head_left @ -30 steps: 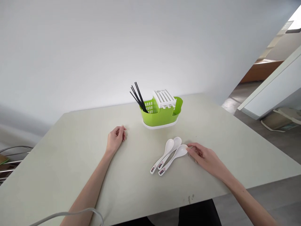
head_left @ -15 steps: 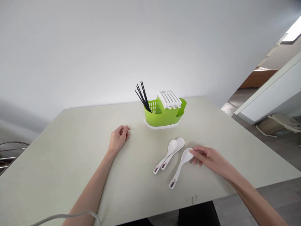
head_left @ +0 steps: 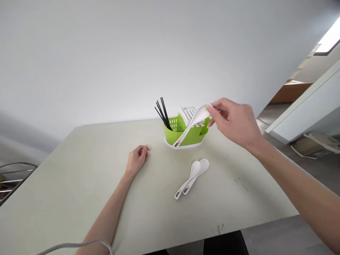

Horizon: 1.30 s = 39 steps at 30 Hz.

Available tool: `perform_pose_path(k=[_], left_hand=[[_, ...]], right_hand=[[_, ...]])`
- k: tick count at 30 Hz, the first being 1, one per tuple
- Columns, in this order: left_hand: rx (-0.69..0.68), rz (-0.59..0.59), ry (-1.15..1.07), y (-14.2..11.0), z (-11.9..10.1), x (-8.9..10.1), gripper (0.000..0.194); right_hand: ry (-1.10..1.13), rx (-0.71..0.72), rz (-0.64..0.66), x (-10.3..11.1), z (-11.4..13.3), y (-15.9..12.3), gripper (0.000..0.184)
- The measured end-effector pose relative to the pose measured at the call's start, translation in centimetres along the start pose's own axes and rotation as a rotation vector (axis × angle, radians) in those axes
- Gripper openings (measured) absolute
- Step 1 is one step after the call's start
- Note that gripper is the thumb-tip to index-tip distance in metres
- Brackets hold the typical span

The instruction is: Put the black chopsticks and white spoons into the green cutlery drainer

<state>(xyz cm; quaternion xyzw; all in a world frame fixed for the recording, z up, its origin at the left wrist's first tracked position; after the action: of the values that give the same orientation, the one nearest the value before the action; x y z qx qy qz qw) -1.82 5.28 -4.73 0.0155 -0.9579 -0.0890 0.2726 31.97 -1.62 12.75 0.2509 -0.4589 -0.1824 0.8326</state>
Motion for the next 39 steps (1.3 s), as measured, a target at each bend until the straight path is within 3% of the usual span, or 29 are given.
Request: perform_pose_path(k=[4, 8, 14, 18, 30, 39], left_hand=[[0.002, 0.006, 0.001, 0.0, 0.3, -0.1, 0.043], [-0.015, 0.011, 0.003, 0.1, 0.7, -0.3, 0.043], [-0.020, 0.016, 0.012, 0.1, 0.7, -0.3, 0.044], [-0.021, 0.019, 0.017, 0.0, 0.5, -0.2, 0.044], [-0.042, 0.024, 0.030, 0.1, 0.9, -0.5, 0.042], [-0.037, 0.030, 0.035, 0.0, 0.7, -0.4, 0.043]], right_hand=[[-0.137, 0.112, -0.093, -1.8, 0.8, 3.2, 0.039], [-0.318, 0.170, -0.105, -3.6, 1.1, 5.0, 0.040], [-0.514, 0.285, 0.072, -6.5, 2.4, 4.9, 0.043], [-0.528, 0.373, 0.204, -8.0, 3.5, 4.1, 0.046], [-0.461, 0.514, 0.395, -10.6, 5.1, 3.7, 0.034], [-0.469, 0.487, 0.421, -11.9, 5.1, 3.9, 0.030]])
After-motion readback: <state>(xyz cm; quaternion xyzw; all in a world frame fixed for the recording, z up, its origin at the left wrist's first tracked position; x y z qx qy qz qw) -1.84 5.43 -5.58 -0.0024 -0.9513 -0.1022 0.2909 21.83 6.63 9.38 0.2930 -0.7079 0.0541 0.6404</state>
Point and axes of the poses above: each hand's wrist, its own y-axis towards the middle knuckle, its own x-axis out of the back of the hand, z = x × y, the point moved 1 cm from there along y, towards the middle knuckle, and after that the axes turned 2 degrees about -z, right-handed, at the moved point
